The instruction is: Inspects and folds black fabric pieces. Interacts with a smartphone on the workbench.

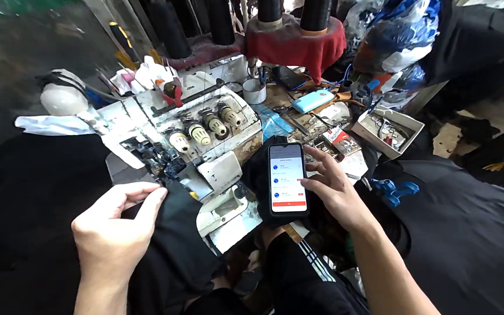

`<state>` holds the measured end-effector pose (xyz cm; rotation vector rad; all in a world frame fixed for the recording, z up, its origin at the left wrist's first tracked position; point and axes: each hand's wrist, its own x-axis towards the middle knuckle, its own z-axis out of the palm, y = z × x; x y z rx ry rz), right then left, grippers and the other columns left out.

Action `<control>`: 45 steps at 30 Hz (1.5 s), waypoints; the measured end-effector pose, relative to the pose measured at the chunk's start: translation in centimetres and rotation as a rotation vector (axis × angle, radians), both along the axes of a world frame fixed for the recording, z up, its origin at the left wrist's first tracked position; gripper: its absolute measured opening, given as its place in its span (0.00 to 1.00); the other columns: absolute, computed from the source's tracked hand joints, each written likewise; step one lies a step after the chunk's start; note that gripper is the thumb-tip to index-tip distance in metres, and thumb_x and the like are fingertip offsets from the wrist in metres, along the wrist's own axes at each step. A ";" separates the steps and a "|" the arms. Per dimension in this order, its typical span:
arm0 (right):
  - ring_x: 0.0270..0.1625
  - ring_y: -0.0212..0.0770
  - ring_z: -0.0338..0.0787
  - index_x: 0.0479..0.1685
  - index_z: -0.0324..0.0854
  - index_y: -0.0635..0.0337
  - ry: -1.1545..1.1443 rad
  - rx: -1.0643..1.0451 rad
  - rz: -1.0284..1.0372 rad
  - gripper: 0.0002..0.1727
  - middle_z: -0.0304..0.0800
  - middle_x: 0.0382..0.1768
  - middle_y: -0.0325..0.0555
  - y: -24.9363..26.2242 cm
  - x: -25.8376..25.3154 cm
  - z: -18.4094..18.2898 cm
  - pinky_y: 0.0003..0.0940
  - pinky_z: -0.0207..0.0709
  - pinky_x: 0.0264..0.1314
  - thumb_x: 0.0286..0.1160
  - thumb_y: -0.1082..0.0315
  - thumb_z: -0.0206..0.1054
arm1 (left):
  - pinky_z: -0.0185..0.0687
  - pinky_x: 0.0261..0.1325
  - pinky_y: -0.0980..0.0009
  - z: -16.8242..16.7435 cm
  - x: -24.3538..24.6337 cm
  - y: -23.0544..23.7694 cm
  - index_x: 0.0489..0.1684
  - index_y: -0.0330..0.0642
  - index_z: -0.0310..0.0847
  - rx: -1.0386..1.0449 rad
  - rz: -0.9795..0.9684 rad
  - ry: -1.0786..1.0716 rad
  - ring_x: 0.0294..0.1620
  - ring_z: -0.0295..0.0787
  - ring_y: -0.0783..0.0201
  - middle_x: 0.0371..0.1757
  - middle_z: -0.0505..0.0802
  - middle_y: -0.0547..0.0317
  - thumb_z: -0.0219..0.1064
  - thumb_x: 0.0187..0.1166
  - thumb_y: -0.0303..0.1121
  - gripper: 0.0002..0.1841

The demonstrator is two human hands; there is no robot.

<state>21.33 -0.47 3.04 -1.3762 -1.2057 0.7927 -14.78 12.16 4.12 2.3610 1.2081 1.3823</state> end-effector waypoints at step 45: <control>0.45 0.41 0.93 0.87 0.66 0.32 -0.036 -0.035 -0.152 0.31 0.90 0.60 0.40 0.4 -0.6 0.1 0.37 0.88 0.37 0.82 0.55 0.64 | 0.91 0.54 0.72 0.0 0.1 0.0 0.48 0.39 0.91 0.010 -0.004 -0.019 0.45 0.94 0.72 0.45 0.96 0.60 0.74 0.77 0.37 0.11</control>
